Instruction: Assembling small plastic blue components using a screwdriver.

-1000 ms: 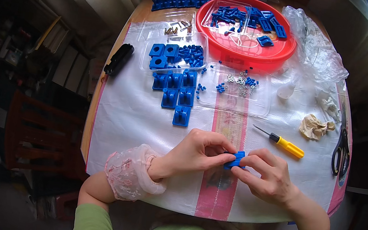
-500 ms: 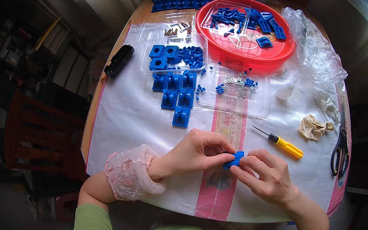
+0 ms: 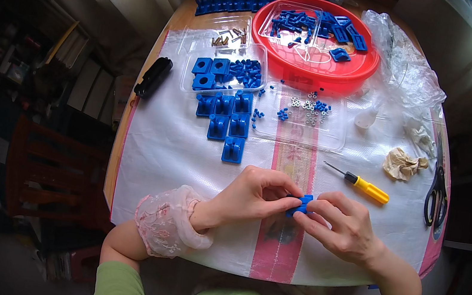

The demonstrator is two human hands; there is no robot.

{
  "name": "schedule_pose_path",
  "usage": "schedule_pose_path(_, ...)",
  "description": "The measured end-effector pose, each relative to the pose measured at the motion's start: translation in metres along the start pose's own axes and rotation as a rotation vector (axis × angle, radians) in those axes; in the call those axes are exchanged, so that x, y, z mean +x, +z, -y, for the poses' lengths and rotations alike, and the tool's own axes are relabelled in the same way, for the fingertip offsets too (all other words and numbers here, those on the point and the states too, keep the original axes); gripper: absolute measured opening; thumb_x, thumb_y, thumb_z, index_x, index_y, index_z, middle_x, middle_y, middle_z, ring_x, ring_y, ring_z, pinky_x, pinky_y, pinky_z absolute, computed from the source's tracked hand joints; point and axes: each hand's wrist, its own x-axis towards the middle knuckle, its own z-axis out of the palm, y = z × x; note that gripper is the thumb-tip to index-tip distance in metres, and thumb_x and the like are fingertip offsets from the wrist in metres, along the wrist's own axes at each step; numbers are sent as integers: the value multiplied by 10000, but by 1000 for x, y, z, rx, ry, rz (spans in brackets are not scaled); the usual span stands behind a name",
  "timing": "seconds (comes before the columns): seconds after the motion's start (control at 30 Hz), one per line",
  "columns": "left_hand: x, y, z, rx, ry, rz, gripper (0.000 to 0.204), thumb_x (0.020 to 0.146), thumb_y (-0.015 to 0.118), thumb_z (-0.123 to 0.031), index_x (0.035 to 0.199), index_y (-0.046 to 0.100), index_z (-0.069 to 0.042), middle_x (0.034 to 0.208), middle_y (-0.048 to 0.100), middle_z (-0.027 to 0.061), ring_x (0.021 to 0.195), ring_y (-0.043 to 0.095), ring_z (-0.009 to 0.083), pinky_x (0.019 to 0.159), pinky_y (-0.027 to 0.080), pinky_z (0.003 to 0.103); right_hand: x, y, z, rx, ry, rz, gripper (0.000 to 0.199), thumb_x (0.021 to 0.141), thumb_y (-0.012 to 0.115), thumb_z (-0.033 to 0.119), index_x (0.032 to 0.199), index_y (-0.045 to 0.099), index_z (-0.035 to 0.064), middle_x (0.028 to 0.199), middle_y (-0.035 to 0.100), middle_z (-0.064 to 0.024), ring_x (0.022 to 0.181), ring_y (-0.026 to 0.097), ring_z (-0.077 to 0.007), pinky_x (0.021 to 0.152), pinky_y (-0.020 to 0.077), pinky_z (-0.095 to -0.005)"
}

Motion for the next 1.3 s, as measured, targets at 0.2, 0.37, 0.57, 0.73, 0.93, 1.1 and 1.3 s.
schedule_pose_path(0.2, 0, 2, 4, 0, 71, -33, 136, 946, 755, -38, 1072, 764, 14, 904, 785, 82, 810, 737, 96, 714, 594, 239, 1, 0, 0, 9, 9, 0, 262, 705, 747, 96, 965, 733, 75, 959, 649, -19, 823, 667, -181, 629, 561, -281)
schedule_pose_path(0.37, 1, 2, 4, -13, 72, -31, 140, 946, 755, -37, 1077, 765, 13, 905, 785, 79, 816, 739, 97, 718, 595, 239, -1, 0, -1, 23, 31, -4, 263, 707, 758, 79, 967, 728, 62, 955, 664, -21, 826, 669, -182, 606, 559, -285)
schedule_pose_path(0.57, 0, 2, 4, 2, 76, -29, 144, 945, 757, -38, 1081, 765, 9, 910, 786, 79, 822, 742, 99, 722, 597, 240, -1, -1, -2, 42, 49, 2, 266, 710, 761, 72, 974, 729, 62, 942, 666, -20, 824, 671, -184, 595, 558, -291)
schedule_pose_path(0.73, 0, 1, 3, -1, 48, -17, 147, 945, 754, -29, 1086, 765, 11, 938, 784, 79, 848, 742, 102, 744, 600, 241, -1, -1, 0, 47, 40, 6, 288, 704, 768, 78, 989, 732, 69, 932, 654, -20, 805, 662, -181, 607, 557, -289)
schedule_pose_path(0.93, 0, 0, 1, 17, 37, -5, 148, 948, 747, -18, 1091, 764, 15, 959, 780, 77, 868, 738, 102, 766, 600, 242, -2, 1, -1, 35, 12, 0, 295, 699, 772, 82, 991, 734, 75, 926, 644, -14, 795, 657, -177, 611, 555, -284)
schedule_pose_path(1.1, 1, 2, 5, 10, 79, -24, 137, 946, 752, -36, 1075, 764, 7, 886, 784, 74, 795, 735, 89, 692, 587, 231, -1, -2, 1, 14, 9, -10, 256, 701, 762, 76, 955, 725, 76, 912, 632, -11, 807, 661, -177, 612, 557, -281)
schedule_pose_path(1.3, 1, 2, 8, 13, 92, -28, 136, 945, 749, -32, 1075, 765, 5, 893, 788, 81, 792, 739, 93, 688, 588, 231, -1, -1, 2, 10, 27, -2, 193, 717, 743, 84, 907, 709, 79, 893, 625, -6, 824, 669, -174, 609, 558, -283)
